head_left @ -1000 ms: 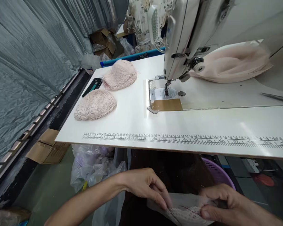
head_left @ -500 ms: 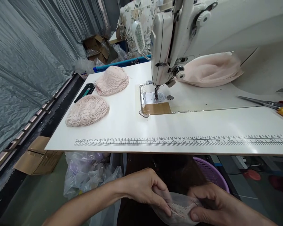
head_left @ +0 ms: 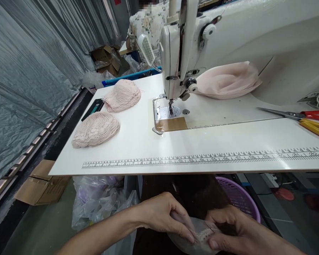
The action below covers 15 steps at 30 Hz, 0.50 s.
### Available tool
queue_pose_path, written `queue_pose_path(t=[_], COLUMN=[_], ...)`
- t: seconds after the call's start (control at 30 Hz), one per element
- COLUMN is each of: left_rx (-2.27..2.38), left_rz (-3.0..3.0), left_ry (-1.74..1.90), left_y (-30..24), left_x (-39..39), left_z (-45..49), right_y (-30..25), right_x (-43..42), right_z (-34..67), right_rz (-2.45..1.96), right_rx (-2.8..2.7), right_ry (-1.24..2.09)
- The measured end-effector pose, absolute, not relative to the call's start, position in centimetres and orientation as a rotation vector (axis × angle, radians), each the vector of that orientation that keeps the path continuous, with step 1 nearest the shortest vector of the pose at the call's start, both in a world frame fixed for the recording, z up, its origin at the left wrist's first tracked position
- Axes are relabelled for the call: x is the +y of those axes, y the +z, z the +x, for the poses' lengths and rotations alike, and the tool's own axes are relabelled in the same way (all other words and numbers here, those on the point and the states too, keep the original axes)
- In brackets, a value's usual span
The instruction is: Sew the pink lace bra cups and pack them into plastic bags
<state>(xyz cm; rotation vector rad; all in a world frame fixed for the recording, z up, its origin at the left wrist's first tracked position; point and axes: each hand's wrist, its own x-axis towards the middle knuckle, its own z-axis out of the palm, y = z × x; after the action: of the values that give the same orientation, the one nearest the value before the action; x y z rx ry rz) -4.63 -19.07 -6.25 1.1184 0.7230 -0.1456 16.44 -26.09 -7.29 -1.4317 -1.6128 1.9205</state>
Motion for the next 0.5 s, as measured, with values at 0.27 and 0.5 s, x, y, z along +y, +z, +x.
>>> queue_pose_path(t=[0.27, 0.5], left_rx=[0.792, 0.822], left_rz=[1.133, 1.085], left_ry=[-0.139, -0.105], left_y=[-6.29, -6.12], left_x=[-19.02, -19.00], left_z=[-5.36, -5.31], right_y=[-7.26, -6.99], right_x=[-26.08, -26.16], right_z=[16.25, 16.59], right_rz=[-1.575, -1.551], right_rx=[-1.699, -1.673], right_ry=[1.771, 1.768])
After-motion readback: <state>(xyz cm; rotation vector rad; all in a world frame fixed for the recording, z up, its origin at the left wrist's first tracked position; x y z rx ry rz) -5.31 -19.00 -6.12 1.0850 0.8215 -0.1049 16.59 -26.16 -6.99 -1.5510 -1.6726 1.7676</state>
